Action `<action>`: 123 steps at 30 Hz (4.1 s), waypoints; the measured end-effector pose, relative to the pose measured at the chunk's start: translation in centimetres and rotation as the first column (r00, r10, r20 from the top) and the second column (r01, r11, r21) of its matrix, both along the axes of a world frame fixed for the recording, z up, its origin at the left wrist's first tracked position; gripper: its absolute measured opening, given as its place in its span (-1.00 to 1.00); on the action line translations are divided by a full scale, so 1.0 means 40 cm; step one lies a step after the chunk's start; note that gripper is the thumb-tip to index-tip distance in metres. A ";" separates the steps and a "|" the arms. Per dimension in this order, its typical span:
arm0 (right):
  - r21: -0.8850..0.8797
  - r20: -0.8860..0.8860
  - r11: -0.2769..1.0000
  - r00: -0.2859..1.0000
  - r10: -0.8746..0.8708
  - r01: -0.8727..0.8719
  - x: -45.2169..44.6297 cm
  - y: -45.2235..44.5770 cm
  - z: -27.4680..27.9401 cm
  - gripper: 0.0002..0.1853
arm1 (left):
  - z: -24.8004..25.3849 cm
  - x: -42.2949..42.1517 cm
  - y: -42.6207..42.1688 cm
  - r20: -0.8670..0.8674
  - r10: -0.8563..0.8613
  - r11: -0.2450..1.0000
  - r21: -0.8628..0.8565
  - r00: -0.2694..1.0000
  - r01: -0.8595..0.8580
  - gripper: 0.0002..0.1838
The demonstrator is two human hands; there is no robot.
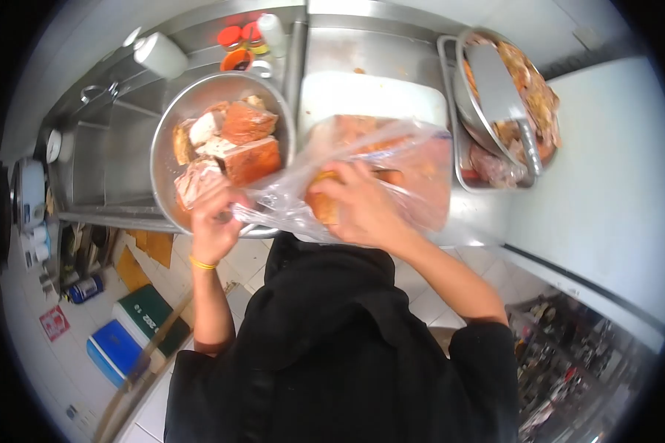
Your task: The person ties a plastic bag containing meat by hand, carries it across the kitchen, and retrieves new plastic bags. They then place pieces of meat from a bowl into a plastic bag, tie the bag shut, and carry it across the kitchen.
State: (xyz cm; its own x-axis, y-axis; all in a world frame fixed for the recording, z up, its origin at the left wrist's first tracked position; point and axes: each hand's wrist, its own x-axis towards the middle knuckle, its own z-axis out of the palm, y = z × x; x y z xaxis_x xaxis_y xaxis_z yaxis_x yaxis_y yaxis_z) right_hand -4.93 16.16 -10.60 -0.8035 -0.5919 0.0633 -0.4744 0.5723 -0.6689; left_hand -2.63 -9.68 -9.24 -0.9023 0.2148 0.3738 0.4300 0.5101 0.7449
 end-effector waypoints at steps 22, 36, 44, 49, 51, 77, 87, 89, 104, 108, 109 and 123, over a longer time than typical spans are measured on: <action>0.224 -0.320 0.954 0.940 -0.120 0.198 -0.110 0.085 0.086 -0.16 | 0.024 0.030 0.078 -0.026 -0.577 0.640 0.607 0.816 0.471 -0.65; -0.524 -0.230 0.599 0.576 -0.784 0.606 0.098 0.292 0.093 -0.94 | 0.054 -0.079 0.188 -0.068 -0.521 0.594 0.687 0.851 0.419 -0.81; -0.788 0.354 0.297 0.792 -0.497 0.539 0.174 0.492 0.137 -0.72 | 0.094 -0.075 0.194 -0.110 -0.412 0.681 0.622 0.905 0.386 -0.87; -0.868 0.150 0.416 0.941 -0.303 0.272 0.025 0.318 0.117 -0.71 | 0.075 -0.070 0.289 0.047 -0.517 0.593 0.739 0.855 0.318 -0.80; -0.842 0.215 0.488 0.973 -0.088 0.230 -0.011 0.265 0.053 -0.68 | 0.029 -0.075 0.335 0.153 -0.631 0.518 0.812 0.760 0.267 -0.74; -0.708 0.228 0.570 0.899 -0.373 0.416 0.000 0.216 -0.028 -0.86 | 0.016 -0.168 0.441 0.653 -0.673 0.721 0.684 0.347 0.110 -0.86; -0.365 0.155 0.766 0.845 -0.511 0.530 -0.036 0.199 0.020 -0.93 | 0.004 -0.113 0.435 -0.192 -0.426 0.904 -0.111 0.884 0.412 -0.82; -0.445 -0.123 0.719 0.759 -0.639 0.533 -0.030 0.195 0.046 -0.92 | 0.004 -0.124 0.429 -0.176 -0.374 0.926 -0.018 0.910 0.377 -0.81; -0.563 0.773 0.248 0.609 -0.179 0.788 0.133 0.147 -0.059 -0.79 | -0.015 -0.119 0.407 0.409 -0.333 0.938 0.233 0.849 0.256 -0.63; -0.503 0.620 -0.261 0.554 0.555 0.824 0.163 0.189 -0.022 -0.91 | 0.021 -0.168 0.405 0.352 -0.526 0.844 0.333 0.774 0.422 -0.62; -0.504 0.620 -0.258 0.554 0.556 0.824 0.174 0.192 -0.008 -0.91 | 0.025 -0.190 0.412 0.255 -0.552 0.825 0.307 0.794 0.475 -0.62; -0.158 0.695 0.734 0.602 -0.392 0.660 0.367 0.167 -0.118 -0.72 | -0.183 -0.433 0.410 0.318 -0.405 0.874 -0.138 0.857 0.465 -0.61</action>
State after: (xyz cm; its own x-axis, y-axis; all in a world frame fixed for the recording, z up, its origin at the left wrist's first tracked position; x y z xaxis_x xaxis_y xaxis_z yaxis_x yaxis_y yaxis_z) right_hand 9.76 22.86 -15.31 -0.9034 -0.0844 -0.4204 0.3920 0.2350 -0.8894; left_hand -19.96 6.70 -16.57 -0.7564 0.6532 0.0336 0.4401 0.4703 0.7649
